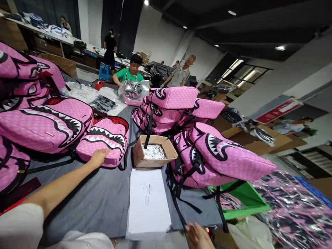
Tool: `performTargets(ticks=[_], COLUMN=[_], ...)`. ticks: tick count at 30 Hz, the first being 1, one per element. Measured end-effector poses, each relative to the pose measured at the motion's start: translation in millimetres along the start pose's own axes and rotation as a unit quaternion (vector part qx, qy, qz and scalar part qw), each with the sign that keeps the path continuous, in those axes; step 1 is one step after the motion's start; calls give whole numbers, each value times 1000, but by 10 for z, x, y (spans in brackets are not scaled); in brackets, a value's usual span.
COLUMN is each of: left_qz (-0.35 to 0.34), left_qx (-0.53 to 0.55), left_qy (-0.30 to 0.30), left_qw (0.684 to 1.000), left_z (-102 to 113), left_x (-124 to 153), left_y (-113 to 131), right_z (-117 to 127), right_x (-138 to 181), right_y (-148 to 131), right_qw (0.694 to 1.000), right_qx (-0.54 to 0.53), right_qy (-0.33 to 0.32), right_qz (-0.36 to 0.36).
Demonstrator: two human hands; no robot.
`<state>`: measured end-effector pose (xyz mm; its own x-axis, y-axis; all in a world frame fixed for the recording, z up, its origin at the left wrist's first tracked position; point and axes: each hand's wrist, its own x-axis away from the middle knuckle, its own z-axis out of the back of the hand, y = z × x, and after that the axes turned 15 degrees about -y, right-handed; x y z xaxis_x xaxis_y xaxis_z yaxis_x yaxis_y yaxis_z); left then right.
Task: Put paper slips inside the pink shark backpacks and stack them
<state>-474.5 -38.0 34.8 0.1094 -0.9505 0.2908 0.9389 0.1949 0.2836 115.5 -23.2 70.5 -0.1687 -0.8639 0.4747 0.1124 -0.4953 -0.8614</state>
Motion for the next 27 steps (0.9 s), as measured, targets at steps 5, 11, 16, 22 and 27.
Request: performTargets(ticks=[5, 11, 16, 22, 27], left_qz=[-77, -86, -29, 199, 270], left_qx=[-50, -61, -25, -67, -84], left_qy=[-40, -46, -83, -80, -20], left_qw=[995, 993, 996, 974, 959], left_z=[-284, -662, -693, -272, -702], left_x=[1091, 2035, 2776, 2961, 2432], left_y=[-370, -1012, -1727, -1116, 110], right_z=[-1405, -2550, -2954, -3073, -3125], right_x=[181, -114, -213, 411, 1111], right_y=[62, -599, -571, 9, 440], right_qw=[990, 985, 965, 902, 792], right_qx=[-40, 52, 136, 226, 354], right_qy=[-134, -167, -218, -246, -424], right_qz=[-11, 11, 54, 273, 262])
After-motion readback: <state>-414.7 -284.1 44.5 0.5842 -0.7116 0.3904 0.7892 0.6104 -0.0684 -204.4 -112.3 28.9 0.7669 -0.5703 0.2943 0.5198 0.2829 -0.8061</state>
